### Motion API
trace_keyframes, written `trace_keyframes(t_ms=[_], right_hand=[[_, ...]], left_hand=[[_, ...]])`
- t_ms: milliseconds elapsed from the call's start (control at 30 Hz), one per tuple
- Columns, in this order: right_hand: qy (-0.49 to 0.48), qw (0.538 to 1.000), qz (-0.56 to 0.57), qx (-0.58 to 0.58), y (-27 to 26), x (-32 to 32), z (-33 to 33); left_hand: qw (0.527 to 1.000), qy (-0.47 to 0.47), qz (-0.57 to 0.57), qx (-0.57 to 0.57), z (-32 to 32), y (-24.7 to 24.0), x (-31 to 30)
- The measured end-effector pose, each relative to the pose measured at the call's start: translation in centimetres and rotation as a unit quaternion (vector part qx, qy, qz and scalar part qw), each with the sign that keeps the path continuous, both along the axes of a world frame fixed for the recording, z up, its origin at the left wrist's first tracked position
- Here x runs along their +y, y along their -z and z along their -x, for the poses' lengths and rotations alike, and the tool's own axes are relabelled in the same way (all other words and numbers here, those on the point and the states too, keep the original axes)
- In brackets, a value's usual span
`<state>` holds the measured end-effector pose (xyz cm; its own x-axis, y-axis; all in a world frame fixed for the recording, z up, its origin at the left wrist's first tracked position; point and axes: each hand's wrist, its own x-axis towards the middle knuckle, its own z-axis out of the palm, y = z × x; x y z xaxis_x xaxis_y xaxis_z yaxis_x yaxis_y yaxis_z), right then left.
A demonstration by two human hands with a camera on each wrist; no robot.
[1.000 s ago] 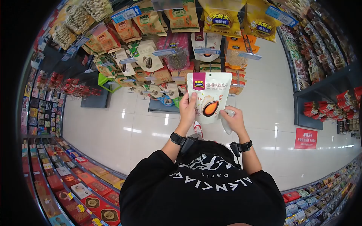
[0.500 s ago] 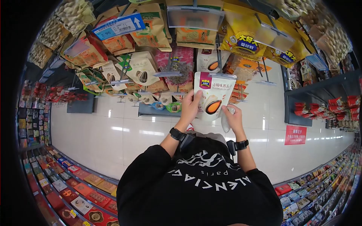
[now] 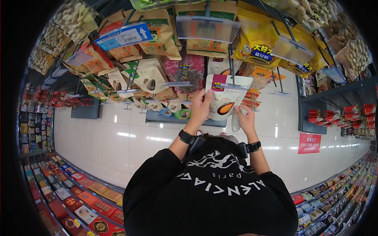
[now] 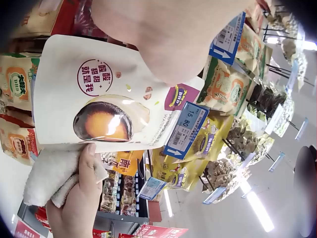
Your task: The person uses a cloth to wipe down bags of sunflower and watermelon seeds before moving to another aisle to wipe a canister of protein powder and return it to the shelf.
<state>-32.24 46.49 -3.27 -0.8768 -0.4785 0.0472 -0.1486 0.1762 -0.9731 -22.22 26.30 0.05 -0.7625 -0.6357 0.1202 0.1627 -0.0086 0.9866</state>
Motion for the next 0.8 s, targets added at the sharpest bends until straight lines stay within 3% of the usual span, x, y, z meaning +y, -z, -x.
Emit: trace_keyframes(t_ms=[800], right_hand=[[0.033,0.999,0.02,0.036,0.7,-0.9,0.0]], left_hand=[[1.0,-0.025,-0.002,0.016,1.8,1.1,-0.9]])
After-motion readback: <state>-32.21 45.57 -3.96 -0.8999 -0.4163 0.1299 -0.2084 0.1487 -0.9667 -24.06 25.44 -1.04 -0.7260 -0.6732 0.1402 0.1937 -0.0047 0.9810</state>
